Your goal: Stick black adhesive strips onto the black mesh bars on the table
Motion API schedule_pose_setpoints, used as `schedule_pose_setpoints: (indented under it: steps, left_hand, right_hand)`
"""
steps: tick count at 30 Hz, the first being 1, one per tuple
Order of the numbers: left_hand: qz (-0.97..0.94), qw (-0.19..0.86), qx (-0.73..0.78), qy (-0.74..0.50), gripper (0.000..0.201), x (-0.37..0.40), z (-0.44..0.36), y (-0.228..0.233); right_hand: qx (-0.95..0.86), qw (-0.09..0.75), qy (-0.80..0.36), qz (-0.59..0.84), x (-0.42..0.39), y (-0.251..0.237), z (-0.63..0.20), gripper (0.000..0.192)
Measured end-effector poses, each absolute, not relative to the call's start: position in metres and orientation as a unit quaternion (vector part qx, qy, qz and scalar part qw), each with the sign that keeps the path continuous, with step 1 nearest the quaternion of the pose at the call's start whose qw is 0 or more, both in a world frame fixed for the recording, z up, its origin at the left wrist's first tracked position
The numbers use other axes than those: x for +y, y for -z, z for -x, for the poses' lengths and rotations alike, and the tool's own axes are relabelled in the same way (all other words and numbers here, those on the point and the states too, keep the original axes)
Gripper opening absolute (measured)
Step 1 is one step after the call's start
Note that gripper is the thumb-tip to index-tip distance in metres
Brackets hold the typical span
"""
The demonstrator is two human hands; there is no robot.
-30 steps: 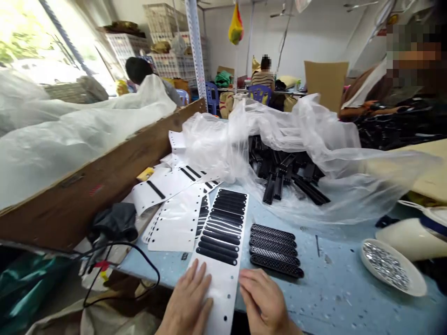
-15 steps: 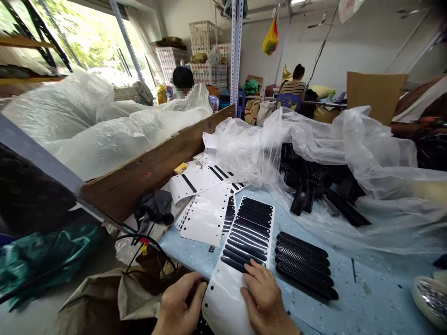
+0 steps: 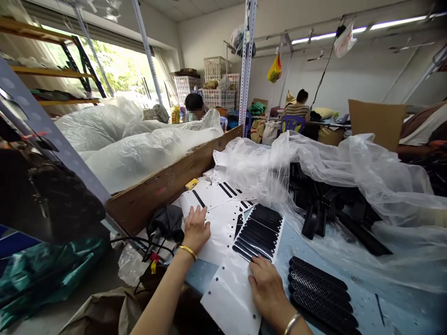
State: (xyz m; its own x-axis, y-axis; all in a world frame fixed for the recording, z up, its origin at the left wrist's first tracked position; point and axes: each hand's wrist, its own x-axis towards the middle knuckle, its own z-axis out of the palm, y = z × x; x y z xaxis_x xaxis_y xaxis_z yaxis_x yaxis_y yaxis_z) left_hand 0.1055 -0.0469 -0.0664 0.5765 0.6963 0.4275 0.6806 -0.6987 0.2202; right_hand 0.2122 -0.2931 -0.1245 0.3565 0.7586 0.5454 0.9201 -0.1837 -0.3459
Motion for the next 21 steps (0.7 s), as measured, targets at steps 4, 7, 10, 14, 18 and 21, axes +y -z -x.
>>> schedule_pose_setpoints:
  steps: [4, 7, 10, 14, 18, 21]
  left_hand:
    - [-0.873, -0.018, 0.434, -0.224, 0.058, -0.013, -0.102, 0.049]
    - [-0.866, -0.015, 0.453, -0.21, 0.041, 0.003, -0.095, 0.044]
    - [-0.875, 0.002, 0.435, -0.213, 0.023, 0.008, -0.093, 0.042]
    - [-0.887, 0.037, 0.386, -0.252, 0.029, -0.018, -0.098, 0.044]
    - [-0.899, 0.123, 0.317, -0.277, 0.032, -0.076, -0.102, 0.057]
    - [-0.889, 0.167, 0.307, -0.298, 0.029, -0.12, -0.092, 0.065]
  right_hand:
    - [-0.55, 0.353, 0.188, 0.733, -0.294, 0.116, -0.211, 0.027]
    - [-0.548, 0.38, 0.198, 0.718, -0.308, 0.107, -0.2, 0.026]
    - [-0.559, 0.378, 0.171, 0.718, -0.326, 0.11, -0.189, 0.025]
    - [-0.612, 0.321, 0.179, 0.7, -0.341, 0.134, -0.179, 0.034]
    - [-0.632, 0.335, 0.259, 0.649, -0.341, 0.151, -0.176, 0.038]
    - [-0.657, 0.35, 0.25, 0.619, -0.347, 0.147, -0.177, 0.014]
